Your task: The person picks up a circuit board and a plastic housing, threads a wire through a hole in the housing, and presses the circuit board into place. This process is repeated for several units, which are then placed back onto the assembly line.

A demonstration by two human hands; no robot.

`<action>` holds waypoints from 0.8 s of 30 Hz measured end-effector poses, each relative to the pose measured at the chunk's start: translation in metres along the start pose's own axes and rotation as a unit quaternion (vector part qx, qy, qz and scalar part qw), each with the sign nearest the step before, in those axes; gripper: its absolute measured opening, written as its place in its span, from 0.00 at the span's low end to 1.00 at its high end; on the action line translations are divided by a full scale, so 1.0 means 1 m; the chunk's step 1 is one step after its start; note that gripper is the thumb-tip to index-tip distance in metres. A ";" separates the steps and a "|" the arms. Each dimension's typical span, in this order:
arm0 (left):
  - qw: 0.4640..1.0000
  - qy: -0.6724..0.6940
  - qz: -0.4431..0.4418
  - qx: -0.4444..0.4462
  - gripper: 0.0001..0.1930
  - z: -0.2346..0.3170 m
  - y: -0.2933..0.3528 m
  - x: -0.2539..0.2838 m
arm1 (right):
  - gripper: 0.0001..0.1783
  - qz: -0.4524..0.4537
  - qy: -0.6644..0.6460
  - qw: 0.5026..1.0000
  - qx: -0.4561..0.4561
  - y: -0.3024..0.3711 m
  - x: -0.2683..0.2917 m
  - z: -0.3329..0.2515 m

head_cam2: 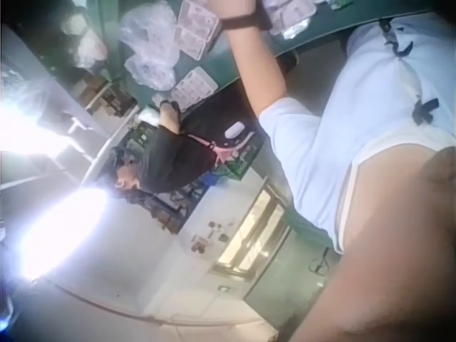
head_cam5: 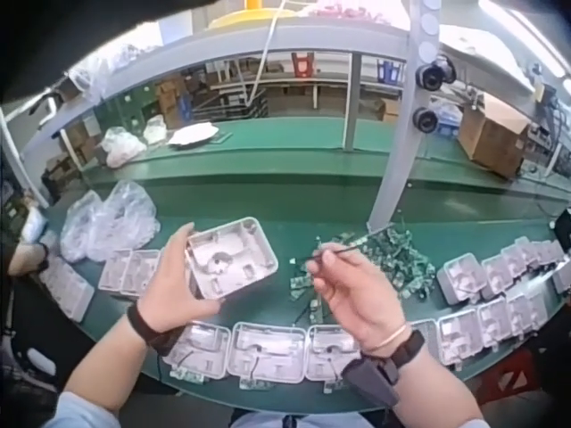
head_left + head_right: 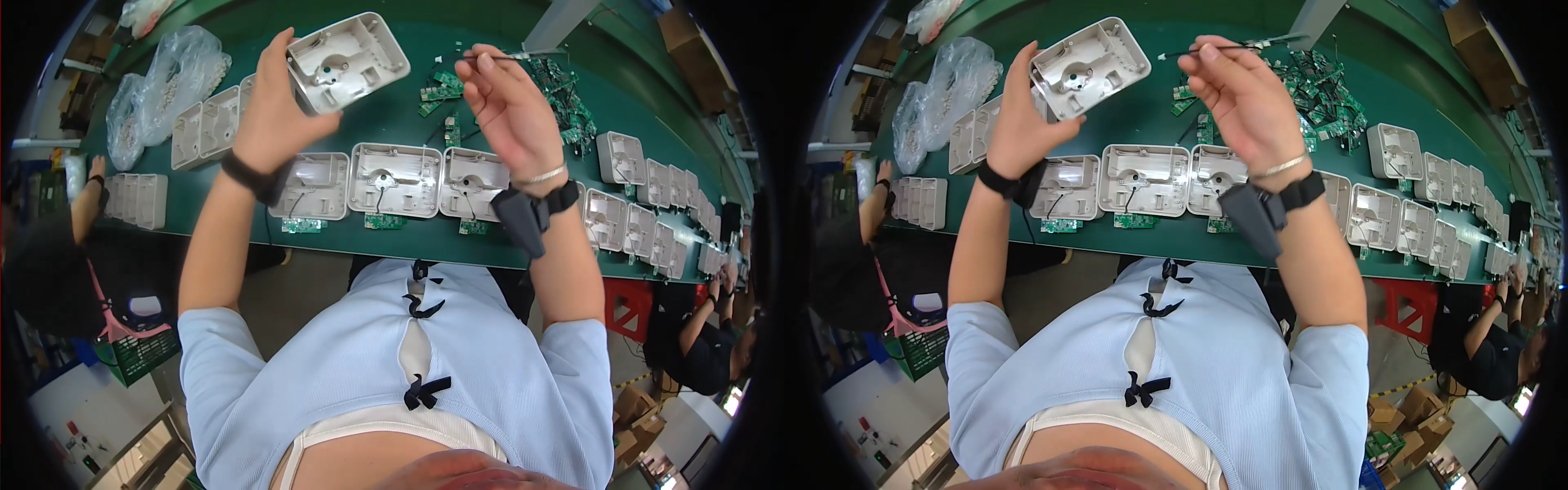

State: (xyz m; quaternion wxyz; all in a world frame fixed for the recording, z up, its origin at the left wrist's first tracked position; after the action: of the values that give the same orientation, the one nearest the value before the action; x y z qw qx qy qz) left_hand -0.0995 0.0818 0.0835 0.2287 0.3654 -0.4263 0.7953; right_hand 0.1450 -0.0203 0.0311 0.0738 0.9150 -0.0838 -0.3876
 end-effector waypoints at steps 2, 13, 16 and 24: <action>1.000 -0.006 0.012 -0.009 0.55 0.033 0.010 0.015 | 0.11 0.024 0.091 0.994 0.058 0.021 -0.021 0.004; 0.998 0.044 0.045 0.010 0.51 0.094 0.050 0.022 | 0.10 0.018 0.514 0.780 0.357 0.070 -0.103 0.029; 0.997 0.063 0.050 0.020 0.50 0.095 0.053 0.021 | 0.11 0.021 0.585 0.733 0.345 0.071 -0.109 0.036; 0.987 0.126 0.080 0.054 0.50 0.089 0.067 0.003 | 0.09 0.029 0.627 0.682 0.374 0.077 -0.119 0.047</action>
State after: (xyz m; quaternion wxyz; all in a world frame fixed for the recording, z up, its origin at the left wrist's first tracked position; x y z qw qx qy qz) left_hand -0.1119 -0.0292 0.0847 0.1959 0.2386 -0.3786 0.8725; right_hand 0.0224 -0.0739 0.0968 -0.2285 0.8927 -0.1822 0.3430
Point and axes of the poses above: each hand's wrist, its own y-axis away from the middle knuckle, its own x-axis out of the back of the hand, z = x × y, the point moved 10 cm from there along -y, towards the middle knuckle, and after that the axes turned 12 degrees about -x, right-handed, at the moved point
